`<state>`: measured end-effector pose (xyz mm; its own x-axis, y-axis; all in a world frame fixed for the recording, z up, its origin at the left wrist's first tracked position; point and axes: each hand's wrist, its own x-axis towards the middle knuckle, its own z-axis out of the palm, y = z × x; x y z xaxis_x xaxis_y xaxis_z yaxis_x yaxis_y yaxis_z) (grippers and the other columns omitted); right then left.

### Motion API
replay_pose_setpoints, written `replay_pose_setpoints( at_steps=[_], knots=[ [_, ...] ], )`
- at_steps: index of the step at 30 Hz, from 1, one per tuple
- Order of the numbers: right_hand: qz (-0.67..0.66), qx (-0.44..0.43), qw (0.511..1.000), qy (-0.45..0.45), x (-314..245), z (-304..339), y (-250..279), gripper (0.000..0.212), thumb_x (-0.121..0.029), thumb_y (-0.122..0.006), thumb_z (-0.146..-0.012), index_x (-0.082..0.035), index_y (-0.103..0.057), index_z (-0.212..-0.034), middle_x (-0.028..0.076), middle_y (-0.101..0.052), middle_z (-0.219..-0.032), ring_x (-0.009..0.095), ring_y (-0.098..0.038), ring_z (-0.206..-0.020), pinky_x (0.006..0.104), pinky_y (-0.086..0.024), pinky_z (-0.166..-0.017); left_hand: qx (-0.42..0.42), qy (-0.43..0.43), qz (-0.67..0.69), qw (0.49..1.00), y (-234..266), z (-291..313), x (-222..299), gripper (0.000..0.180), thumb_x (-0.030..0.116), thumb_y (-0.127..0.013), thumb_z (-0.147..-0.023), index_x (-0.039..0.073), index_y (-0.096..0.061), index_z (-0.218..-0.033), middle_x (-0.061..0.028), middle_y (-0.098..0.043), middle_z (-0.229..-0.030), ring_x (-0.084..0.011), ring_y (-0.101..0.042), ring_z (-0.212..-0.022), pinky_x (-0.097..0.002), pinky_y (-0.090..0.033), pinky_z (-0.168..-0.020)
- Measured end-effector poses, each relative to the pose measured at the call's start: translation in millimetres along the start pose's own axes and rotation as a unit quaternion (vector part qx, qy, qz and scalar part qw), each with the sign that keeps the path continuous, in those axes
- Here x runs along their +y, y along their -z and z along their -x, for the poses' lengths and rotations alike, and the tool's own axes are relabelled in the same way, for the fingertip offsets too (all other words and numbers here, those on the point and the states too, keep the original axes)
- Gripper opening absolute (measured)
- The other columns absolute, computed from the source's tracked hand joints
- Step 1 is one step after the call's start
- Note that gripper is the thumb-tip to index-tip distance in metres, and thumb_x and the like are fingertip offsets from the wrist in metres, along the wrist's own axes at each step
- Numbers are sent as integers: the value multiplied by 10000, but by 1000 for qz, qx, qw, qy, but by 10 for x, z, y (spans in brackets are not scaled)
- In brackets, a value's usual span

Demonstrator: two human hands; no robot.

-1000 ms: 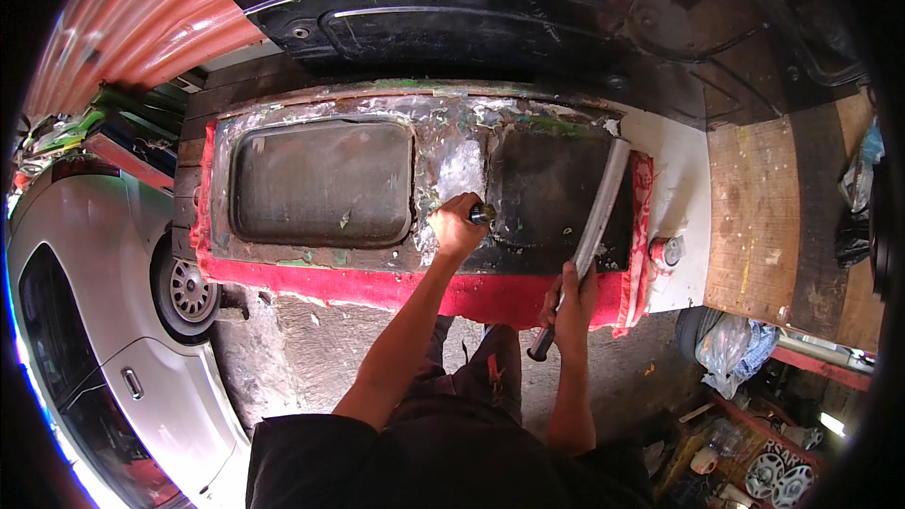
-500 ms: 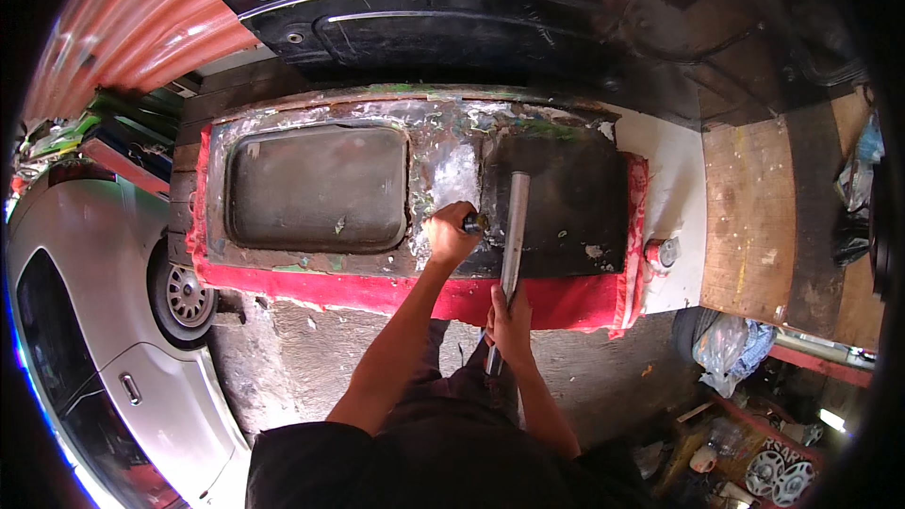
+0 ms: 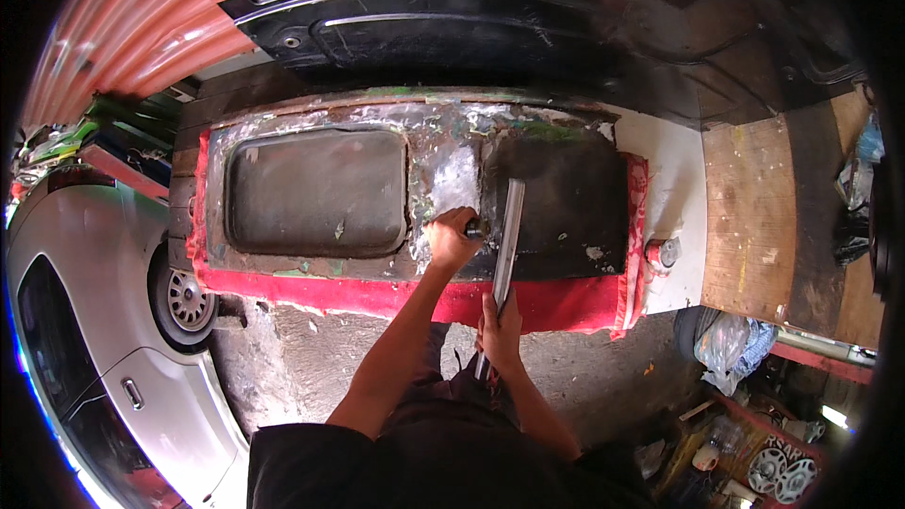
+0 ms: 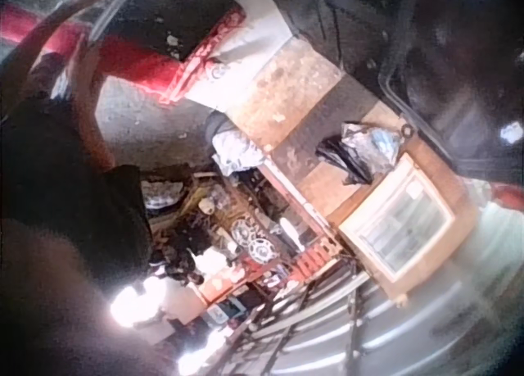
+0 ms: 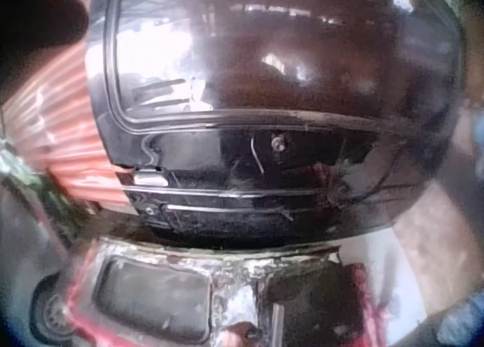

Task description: The person uses a hammer and a chisel to scrape paint and residue off a red car door panel resting on a workbench. The person repeatedly strikes the chisel to remove material from the surface.

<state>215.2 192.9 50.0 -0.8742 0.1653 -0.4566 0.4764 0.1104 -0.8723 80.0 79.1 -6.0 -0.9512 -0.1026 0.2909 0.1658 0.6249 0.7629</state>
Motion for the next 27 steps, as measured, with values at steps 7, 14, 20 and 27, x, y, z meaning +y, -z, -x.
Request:
replay_pose_setpoints(
  at_steps=[7, 14, 20, 27],
  knots=[
    [-189, 96, 977, -31, -461, 12, 538, 252, -323, -520, -1000, -97, -420, -1049, 10, -404, -527, 104, -403, -346, 274, -337, -293, -31, -28, -22, 999, 6, 56, 14, 159, 153, -727, -612, 135, -626, -733, -36, -640, -714, -271, -640, -653, -399, -491, -569],
    [-255, 137, 957, 4, -115, -89, 173, 301, -407, -542, -984, -127, -434, -998, -4, -350, -473, 111, -389, -331, 279, -337, -297, -38, -10, -25, 999, -18, 51, 19, 205, 133, -720, -568, 135, -641, -758, -33, -657, -752, -258, -652, -702, -390, -500, -602],
    [-30, -17, 998, -55, -87, 133, 204, 270, -320, -543, -989, -88, -431, -1069, -1, -441, -552, 99, -456, -384, 270, -358, -318, -88, -44, -39, 994, -71, 170, -189, 236, 167, -736, -590, 151, -661, -813, -21, -674, -796, -244, -667, -729, -387, -510, -609],
    [-235, 112, 965, 20, -528, 68, 684, 268, -379, -515, -995, -140, -395, -975, -8, -371, -515, 97, -393, -353, 263, -350, -300, -51, -24, -26, 998, 6, 127, -17, 220, 149, -730, -597, 145, -660, -806, -8, -664, -772, -233, -662, -731, -375, -511, -625]
  ],
)
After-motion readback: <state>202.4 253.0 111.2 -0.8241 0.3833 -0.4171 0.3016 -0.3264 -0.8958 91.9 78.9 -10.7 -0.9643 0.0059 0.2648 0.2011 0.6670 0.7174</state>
